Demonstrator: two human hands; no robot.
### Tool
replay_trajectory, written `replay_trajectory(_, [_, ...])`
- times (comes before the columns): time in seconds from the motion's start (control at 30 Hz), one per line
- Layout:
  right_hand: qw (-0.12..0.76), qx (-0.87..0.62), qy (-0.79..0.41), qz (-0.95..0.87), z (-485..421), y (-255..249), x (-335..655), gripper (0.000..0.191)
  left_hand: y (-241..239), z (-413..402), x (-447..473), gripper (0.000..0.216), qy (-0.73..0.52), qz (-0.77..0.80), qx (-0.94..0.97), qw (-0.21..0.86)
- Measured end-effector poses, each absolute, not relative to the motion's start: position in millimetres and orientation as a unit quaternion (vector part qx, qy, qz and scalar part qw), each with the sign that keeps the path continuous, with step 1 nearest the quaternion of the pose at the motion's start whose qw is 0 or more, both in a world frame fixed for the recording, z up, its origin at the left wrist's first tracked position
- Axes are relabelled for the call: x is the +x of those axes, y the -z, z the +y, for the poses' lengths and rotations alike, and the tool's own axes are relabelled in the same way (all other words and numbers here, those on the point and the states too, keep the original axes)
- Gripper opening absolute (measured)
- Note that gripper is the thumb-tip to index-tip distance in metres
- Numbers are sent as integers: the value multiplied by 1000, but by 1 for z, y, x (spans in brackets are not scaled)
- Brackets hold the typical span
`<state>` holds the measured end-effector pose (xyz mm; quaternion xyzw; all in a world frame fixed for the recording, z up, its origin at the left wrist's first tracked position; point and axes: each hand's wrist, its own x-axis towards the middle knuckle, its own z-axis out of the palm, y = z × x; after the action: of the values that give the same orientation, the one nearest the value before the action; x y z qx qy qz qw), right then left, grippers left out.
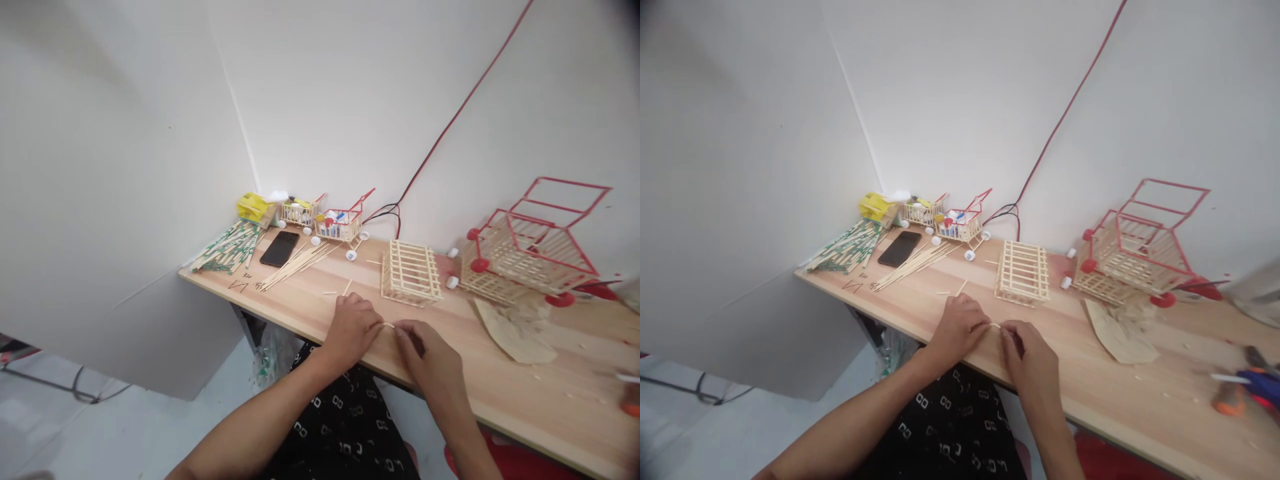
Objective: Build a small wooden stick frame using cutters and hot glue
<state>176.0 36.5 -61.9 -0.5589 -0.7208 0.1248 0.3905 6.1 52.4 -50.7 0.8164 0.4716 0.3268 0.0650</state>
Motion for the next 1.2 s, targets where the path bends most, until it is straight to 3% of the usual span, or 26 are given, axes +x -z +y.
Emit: replay_trajectory(1.2, [405, -544, -132, -723, 34, 55, 171, 17, 47, 54, 5, 18, -331, 458, 822, 69])
